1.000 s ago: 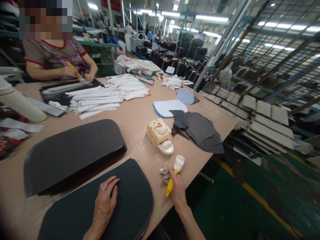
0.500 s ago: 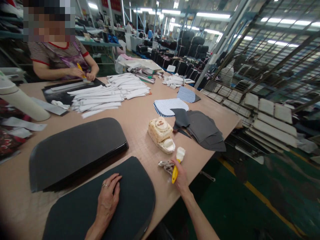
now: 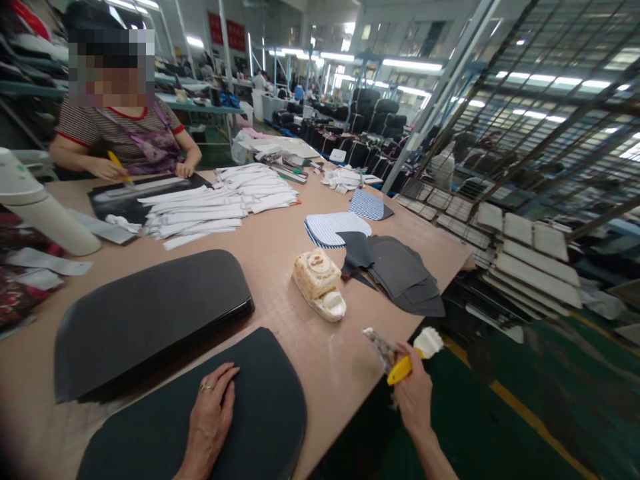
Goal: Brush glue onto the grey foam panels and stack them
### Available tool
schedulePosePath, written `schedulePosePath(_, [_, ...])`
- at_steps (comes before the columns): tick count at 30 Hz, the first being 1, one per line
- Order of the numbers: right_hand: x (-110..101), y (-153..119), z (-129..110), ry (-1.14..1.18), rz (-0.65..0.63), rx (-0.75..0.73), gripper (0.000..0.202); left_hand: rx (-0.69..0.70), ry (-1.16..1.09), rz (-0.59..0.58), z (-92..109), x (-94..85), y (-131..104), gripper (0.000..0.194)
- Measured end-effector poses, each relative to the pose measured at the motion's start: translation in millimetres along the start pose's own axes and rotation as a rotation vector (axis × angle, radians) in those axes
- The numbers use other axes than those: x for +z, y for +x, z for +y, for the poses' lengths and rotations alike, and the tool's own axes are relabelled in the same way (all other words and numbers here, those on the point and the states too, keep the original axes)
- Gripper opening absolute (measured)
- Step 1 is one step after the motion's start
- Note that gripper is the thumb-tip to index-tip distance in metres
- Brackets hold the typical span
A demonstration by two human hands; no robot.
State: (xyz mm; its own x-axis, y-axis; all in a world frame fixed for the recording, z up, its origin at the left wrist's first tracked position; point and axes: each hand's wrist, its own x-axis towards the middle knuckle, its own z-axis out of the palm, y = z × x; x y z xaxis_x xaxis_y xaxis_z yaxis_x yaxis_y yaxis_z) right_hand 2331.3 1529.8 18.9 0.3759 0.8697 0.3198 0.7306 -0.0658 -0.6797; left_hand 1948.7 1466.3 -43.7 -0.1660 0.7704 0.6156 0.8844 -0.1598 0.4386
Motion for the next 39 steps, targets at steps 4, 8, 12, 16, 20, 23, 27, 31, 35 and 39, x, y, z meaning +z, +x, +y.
schedulePosePath(4, [28.3, 72.0, -21.6, -0.075, 0.040, -0.070, 0.051, 0.026, 0.001, 0.022, -0.8, -1.5, 1.3, 0.025])
schedulePosePath(8, [28.5, 94.7, -43.1, -0.030, 0.011, -0.141, 0.052, -0.005, -0.026, 0.020, -1.7, -2.1, 3.0, 0.026])
schedulePosePath(12, [-13.4, 83.2, -85.2, 0.151, 0.045, -0.230, 0.047, -0.009, -0.018, 0.036, -0.4, -4.8, 3.0, 0.025])
schedulePosePath(16, [-37.4, 82.8, -135.6, 0.445, 0.024, -0.118, 0.052, 0.010, 0.017, 0.054, 5.6, -10.1, 2.4, 0.024])
schedulePosePath(20, [-12.3, 88.5, -173.2, 1.069, -0.244, 0.147, 0.042, 0.066, 0.084, 0.069, 4.5, -10.6, 1.7, 0.023])
schedulePosePath(23, [15.1, 85.0, -185.9, 1.322, -0.401, 0.299, 0.035, 0.107, 0.090, 0.073, -0.4, -9.1, 1.8, 0.023])
schedulePosePath(27, [36.3, 75.7, -172.9, 1.373, -0.437, 0.379, 0.032, 0.120, 0.072, 0.086, -4.0, -7.8, 3.0, 0.022])
schedulePosePath(31, [44.3, 69.3, -150.2, 1.386, -0.462, 0.454, 0.030, 0.117, 0.075, 0.089, -3.5, -7.4, 2.7, 0.023])
schedulePosePath(35, [52.4, 62.1, -155.5, 1.503, -0.521, 0.583, 0.038, 0.093, 0.080, 0.086, -5.0, -4.9, 0.5, 0.023])
schedulePosePath(39, [60.4, 46.7, -186.8, 1.625, -0.605, 0.672, 0.037, 0.073, 0.090, 0.045, -7.6, -3.3, -2.9, 0.024])
